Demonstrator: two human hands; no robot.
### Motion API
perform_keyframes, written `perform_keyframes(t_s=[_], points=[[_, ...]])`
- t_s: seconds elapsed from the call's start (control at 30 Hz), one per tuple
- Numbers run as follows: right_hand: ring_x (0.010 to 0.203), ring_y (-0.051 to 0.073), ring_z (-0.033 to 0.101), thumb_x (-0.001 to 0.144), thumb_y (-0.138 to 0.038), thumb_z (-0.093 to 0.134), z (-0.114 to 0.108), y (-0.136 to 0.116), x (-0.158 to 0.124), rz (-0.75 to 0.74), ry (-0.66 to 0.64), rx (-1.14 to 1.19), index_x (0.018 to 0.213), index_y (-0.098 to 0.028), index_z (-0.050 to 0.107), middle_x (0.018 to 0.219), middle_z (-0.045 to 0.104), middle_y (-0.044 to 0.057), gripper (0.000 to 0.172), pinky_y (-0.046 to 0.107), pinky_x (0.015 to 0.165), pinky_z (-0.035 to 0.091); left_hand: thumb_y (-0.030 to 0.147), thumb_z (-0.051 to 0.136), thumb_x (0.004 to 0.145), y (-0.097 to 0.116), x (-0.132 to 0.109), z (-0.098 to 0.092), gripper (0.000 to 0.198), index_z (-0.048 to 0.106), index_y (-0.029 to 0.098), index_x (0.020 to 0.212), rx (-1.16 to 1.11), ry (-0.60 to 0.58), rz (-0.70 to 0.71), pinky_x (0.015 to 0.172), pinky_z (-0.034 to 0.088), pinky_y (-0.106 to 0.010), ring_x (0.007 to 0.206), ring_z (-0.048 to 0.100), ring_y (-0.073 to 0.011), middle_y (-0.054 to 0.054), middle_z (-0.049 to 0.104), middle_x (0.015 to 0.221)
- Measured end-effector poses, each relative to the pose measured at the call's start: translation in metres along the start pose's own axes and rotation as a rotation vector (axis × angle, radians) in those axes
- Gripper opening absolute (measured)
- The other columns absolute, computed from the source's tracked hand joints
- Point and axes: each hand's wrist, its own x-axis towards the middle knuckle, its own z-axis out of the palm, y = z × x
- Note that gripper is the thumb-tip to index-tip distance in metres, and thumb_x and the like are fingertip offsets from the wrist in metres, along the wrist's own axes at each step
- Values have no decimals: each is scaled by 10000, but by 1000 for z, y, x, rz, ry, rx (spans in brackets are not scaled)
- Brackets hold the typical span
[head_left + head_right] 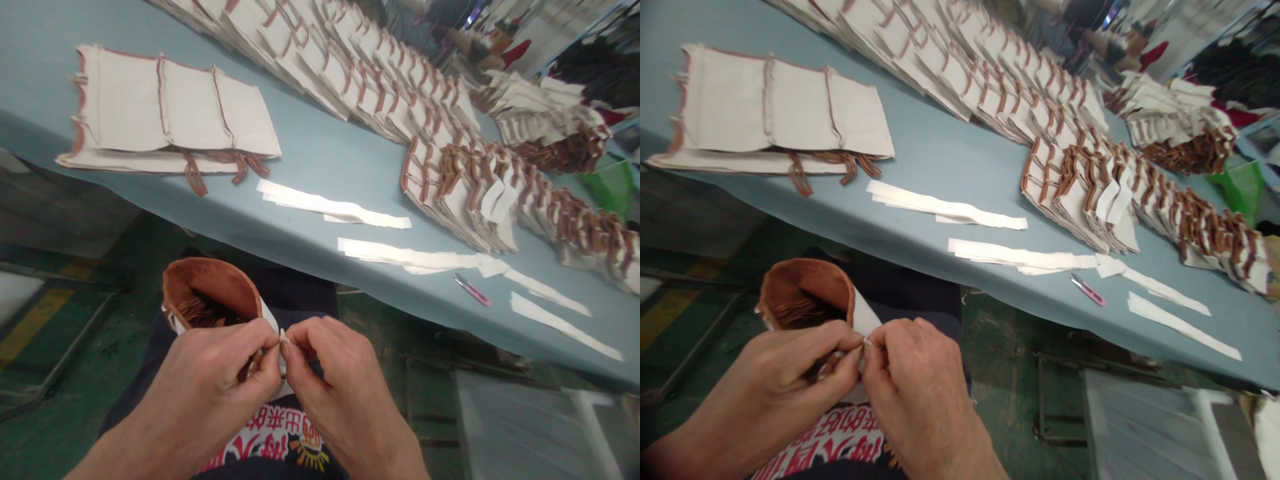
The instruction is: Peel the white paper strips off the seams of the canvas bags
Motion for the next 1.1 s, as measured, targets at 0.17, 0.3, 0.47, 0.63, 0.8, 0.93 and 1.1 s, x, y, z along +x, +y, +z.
perform_keyframes(t_s=[0.17, 0.3, 0.47, 0.63, 0.8, 0.93, 1.1], points=[[699, 166, 685, 958, -31, 659, 7, 1, -1, -30, 60, -106, 830, -218, 653, 762, 710, -7, 227, 283, 660, 431, 189, 461, 965, 0, -5, 6, 333, 531, 233, 643, 15, 31, -58, 471, 294, -258, 429, 501, -93, 78, 519, 526], [689, 160, 688, 953, -36, 647, 10, 0, -3, -28, 81, -92, 823, -213, 660, 751, 712, -4, 220, 281, 656, 436, 213, 473, 987, 1, -4, 7, 339, 597, 227, 672, 7, 43, -98, 484, 326, -263, 462, 567, -108, 65, 579, 544], [640, 133, 666, 921, -73, 555, 6, -7, -6, 23, 136, 58, 765, -210, 640, 701, 688, -18, 225, 248, 612, 446, 221, 515, 935, -9, 3, -2, 283, 623, 233, 673, -32, 91, -146, 442, 321, -244, 390, 488, -88, 87, 559, 519], [611, 125, 665, 992, -269, 614, -1, -6, -2, 349, 58, 363, 747, -226, 662, 677, 701, -35, 253, 217, 546, 442, 252, 633, 935, -22, -4, -12, 175, 772, 262, 830, -203, -5, -221, 424, 420, -170, 404, 622, -90, 100, 705, 569], [618, 142, 678, 971, -323, 611, -1, -2, 2, 411, 11, 471, 736, -222, 660, 689, 735, -9, 261, 231, 583, 495, 427, 697, 1039, -19, -12, -23, 220, 700, 259, 897, -489, -42, -431, 462, 552, -118, 483, 766, -129, 99, 768, 626], [626, 150, 676, 962, -307, 609, 1, -2, 2, 373, 20, 471, 723, -225, 642, 682, 723, -4, 255, 237, 587, 500, 383, 651, 1075, -13, -9, -26, 222, 704, 262, 896, -497, -65, -346, 479, 555, -98, 499, 782, -111, 112, 777, 653], [636, 139, 664, 982, -255, 608, 4, -2, -3, 305, 49, 352, 752, -216, 668, 693, 713, -16, 240, 240, 611, 480, 309, 641, 1064, -9, -9, -21, 137, 739, 320, 969, -243, 2, -118, 556, 531, -116, 451, 675, -70, 146, 760, 658]])
